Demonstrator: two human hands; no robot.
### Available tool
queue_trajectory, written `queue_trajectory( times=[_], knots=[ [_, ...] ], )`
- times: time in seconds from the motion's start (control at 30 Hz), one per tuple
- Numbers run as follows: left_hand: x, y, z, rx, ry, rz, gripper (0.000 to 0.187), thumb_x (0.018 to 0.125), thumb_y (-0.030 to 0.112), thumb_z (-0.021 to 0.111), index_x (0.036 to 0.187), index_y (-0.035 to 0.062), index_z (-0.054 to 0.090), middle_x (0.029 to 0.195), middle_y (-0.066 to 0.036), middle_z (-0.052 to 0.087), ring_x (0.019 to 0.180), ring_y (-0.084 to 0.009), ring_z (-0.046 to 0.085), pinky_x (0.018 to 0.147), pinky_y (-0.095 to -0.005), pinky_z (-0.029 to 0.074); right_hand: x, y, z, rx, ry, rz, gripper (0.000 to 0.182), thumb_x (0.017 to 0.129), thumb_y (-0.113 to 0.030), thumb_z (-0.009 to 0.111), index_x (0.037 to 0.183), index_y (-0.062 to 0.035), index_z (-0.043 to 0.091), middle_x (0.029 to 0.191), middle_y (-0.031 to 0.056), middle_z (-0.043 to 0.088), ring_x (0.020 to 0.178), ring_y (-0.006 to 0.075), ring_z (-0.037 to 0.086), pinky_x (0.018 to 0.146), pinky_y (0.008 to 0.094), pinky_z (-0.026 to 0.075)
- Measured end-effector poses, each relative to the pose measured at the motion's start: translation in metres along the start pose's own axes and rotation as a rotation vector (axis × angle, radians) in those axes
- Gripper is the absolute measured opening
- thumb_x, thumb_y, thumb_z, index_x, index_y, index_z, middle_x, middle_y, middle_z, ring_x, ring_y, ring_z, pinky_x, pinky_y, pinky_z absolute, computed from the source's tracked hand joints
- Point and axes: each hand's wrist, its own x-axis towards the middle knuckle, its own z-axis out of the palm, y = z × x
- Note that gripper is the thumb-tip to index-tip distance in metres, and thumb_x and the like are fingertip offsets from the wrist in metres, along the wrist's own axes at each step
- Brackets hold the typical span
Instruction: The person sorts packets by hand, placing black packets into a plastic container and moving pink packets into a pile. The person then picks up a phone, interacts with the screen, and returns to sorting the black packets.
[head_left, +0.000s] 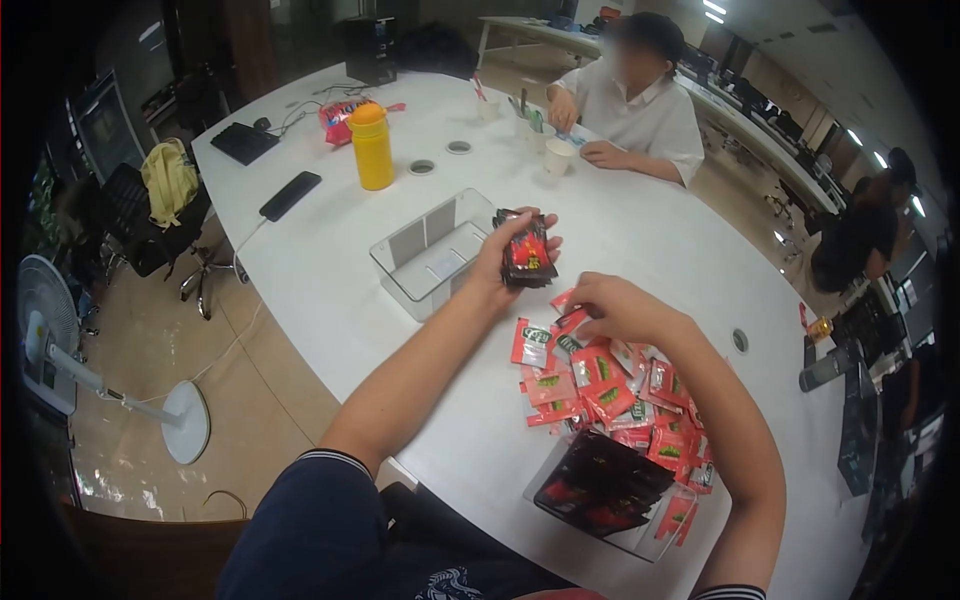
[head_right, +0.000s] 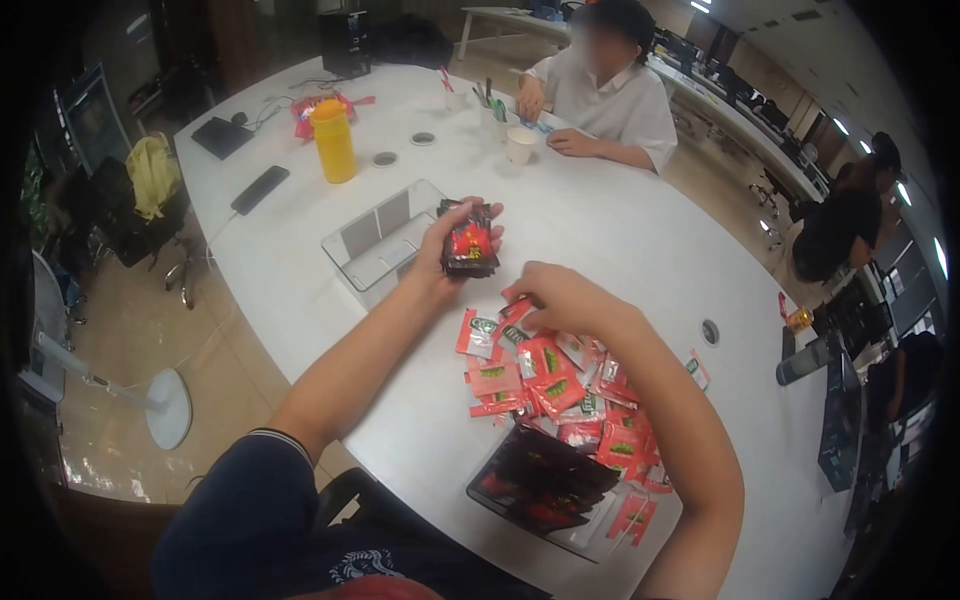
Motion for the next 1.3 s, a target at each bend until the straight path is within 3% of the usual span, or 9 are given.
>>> queue_trajectory(
  times=[0.23, 0.57, 0.8, 0.97, 1.07, 1.13, 1.17, 1.27, 1.3],
  knots=[
    [-0.01, -0.005, 0.011, 0.072, 0.018, -0.059, 0.037, 0.098, 0.021, 0.073, 0.13, 0.0101, 0.058, 0.131, -0.015, 0.067, 0.101, -0.0296, 0.073, 0.084, -0.0415, 0.065, -0.028, 0.015, -0.037, 0.466, 0.177, 0.273, 0.035, 0.077, -0.017, 0.094, 0.094, 0.0025, 0.071, 0.083, 0.0089, 0.073, 0.076, 0.015, 0.07, 0.069, 0.0278, 0.052],
    [-0.006, -0.006, 0.009, 0.195, 0.042, 0.011, 0.042, 0.097, 0.018, 0.072, 0.136, 0.0086, 0.057, 0.13, -0.014, 0.068, 0.096, -0.0248, 0.072, 0.08, -0.0394, 0.065, -0.035, 0.017, -0.033, 0.728, 0.315, 0.376, 0.03, 0.087, -0.021, 0.089, 0.1, -0.0053, 0.067, 0.075, 0.0002, 0.071, 0.056, 0.0049, 0.058, 0.048, 0.0228, 0.039],
    [-0.008, -0.007, 0.008, 0.247, -0.015, 0.005, 0.045, 0.098, 0.02, 0.071, 0.139, 0.01, 0.055, 0.134, -0.012, 0.067, 0.099, -0.0224, 0.071, 0.085, -0.0373, 0.064, -0.035, 0.031, -0.038, 0.848, 0.523, 0.294, 0.026, 0.093, -0.02, 0.084, 0.104, -0.0005, 0.07, 0.075, 0.0017, 0.07, 0.056, 0.0066, 0.057, 0.046, 0.0234, 0.037],
    [-0.013, -0.013, 0.013, 0.171, -0.115, 0.011, 0.053, 0.1, 0.027, 0.074, 0.146, 0.011, 0.051, 0.139, -0.014, 0.062, 0.106, -0.0247, 0.068, 0.089, -0.0407, 0.063, -0.032, 0.027, -0.035, 1.234, 0.744, 0.318, 0.034, 0.101, -0.014, 0.074, 0.128, 0.0026, 0.062, 0.109, 0.0096, 0.072, 0.088, 0.0114, 0.068, 0.072, 0.026, 0.053],
    [-0.014, -0.013, 0.014, 0.036, -0.177, -0.057, 0.058, 0.102, 0.043, 0.071, 0.146, 0.0122, 0.051, 0.132, -0.013, 0.065, 0.104, -0.0242, 0.072, 0.09, -0.0401, 0.065, -0.022, 0.007, -0.031, 1.333, 0.81, 0.137, 0.032, 0.1, -0.014, 0.075, 0.126, 0.0019, 0.065, 0.104, 0.0069, 0.074, 0.086, 0.0106, 0.068, 0.072, 0.0267, 0.054],
    [-0.013, -0.007, 0.01, 0.018, -0.32, -0.172, 0.062, 0.104, 0.054, 0.062, 0.148, 0.0121, 0.049, 0.134, -0.016, 0.065, 0.109, -0.027, 0.072, 0.093, -0.0431, 0.064, -0.026, -0.011, -0.053, 0.858, 0.5, 0.122, 0.026, 0.097, -0.012, 0.077, 0.118, 0.0003, 0.07, 0.099, 0.005, 0.075, 0.084, 0.0095, 0.068, 0.071, 0.0256, 0.053],
    [-0.016, -0.011, 0.017, -0.023, -0.222, -0.208, 0.064, 0.106, 0.056, 0.056, 0.153, 0.0128, 0.045, 0.136, -0.021, 0.065, 0.122, -0.0324, 0.07, 0.1, -0.0488, 0.063, -0.021, -0.011, -0.067, 0.655, 0.28, 0.041, 0.02, 0.095, -0.011, 0.078, 0.11, 0.0002, 0.073, 0.096, 0.0047, 0.076, 0.083, 0.0084, 0.067, 0.07, 0.0243, 0.052],
    [-0.016, -0.016, 0.0, -0.113, -0.448, -0.428, 0.067, 0.109, 0.052, 0.05, 0.158, 0.0078, 0.039, 0.143, -0.026, 0.061, 0.132, -0.0368, 0.064, 0.107, -0.0529, 0.058, 0.014, -0.01, -0.084, 0.34, -0.074, -0.053, 0.033, 0.088, -0.017, 0.084, 0.113, 0.0005, 0.072, 0.09, 0.004, 0.075, 0.09, 0.0106, 0.069, 0.076, 0.0252, 0.053],
    [-0.012, -0.014, -0.019, -0.059, -0.374, -0.547, 0.074, 0.106, 0.042, 0.061, 0.161, 0.0002, 0.033, 0.15, -0.029, 0.054, 0.134, -0.0398, 0.062, 0.111, -0.0541, 0.056, 0.022, -0.022, -0.081, 0.249, -0.063, -0.085, 0.035, 0.087, -0.017, 0.085, 0.115, -0.0004, 0.072, 0.092, 0.0052, 0.074, 0.092, 0.0128, 0.069, 0.078, 0.0261, 0.054]
  ],
)
